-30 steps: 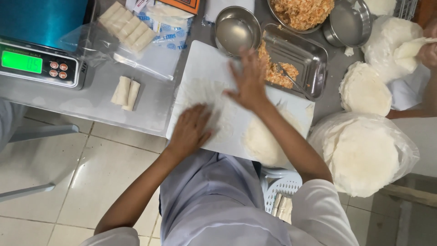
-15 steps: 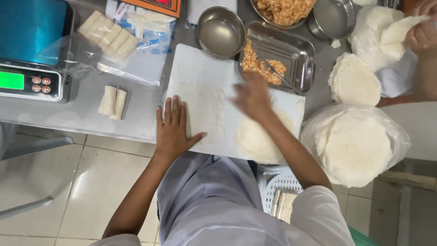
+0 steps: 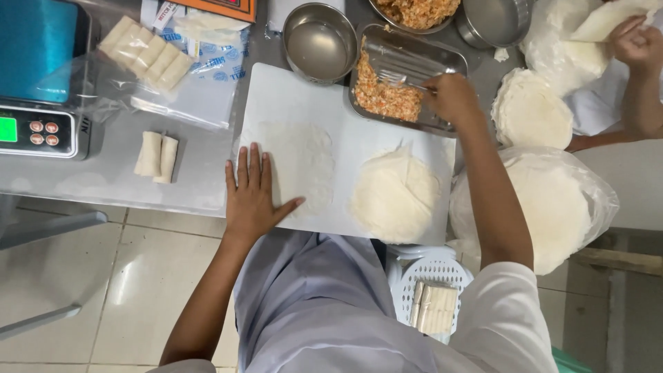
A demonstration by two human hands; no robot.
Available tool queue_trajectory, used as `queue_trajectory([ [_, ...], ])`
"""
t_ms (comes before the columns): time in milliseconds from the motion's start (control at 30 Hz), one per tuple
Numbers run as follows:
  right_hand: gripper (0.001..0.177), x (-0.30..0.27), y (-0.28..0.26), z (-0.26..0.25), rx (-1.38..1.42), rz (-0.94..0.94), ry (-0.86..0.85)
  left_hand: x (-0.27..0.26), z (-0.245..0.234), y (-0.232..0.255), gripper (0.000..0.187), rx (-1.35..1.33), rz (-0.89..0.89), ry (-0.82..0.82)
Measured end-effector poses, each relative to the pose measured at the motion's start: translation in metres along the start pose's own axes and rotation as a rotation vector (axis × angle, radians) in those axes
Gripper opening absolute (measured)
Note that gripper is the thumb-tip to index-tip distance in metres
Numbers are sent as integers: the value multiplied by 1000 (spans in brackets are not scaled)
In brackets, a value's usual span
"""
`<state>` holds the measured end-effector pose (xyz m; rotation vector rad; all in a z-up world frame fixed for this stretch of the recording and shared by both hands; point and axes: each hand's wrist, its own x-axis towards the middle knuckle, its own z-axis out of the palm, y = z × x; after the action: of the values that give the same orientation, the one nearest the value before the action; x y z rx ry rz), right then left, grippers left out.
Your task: Preparing and packaging spring rolls by adding filling to wrappers, rolling them, and placing them into plastic bags.
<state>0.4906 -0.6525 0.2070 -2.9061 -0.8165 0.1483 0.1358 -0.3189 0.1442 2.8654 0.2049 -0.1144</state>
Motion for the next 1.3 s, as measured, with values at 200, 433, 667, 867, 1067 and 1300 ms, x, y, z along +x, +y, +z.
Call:
queue_trajectory([
  [200, 19, 3, -7, -2, 230, -92, 21, 0, 1, -1, 117, -54, 5, 29],
  [433, 14, 2, -27, -4, 433, -91, -6, 1, 2, -1, 116, -57, 6, 35],
  [667, 19, 6, -20, -35, 473, -21, -33, -1, 15, -4, 116, 111, 95, 327],
  [867, 18, 8, -42, -18, 214, 98, -120, -2, 13, -4, 115, 80, 103, 336],
  [1067, 13, 7, -24, 10, 528, -22, 31, 0, 7, -3, 110, -68, 10, 59],
  [1300, 21, 12, -28, 33, 659, 94, 139, -2, 3, -2, 105, -103, 2, 55],
])
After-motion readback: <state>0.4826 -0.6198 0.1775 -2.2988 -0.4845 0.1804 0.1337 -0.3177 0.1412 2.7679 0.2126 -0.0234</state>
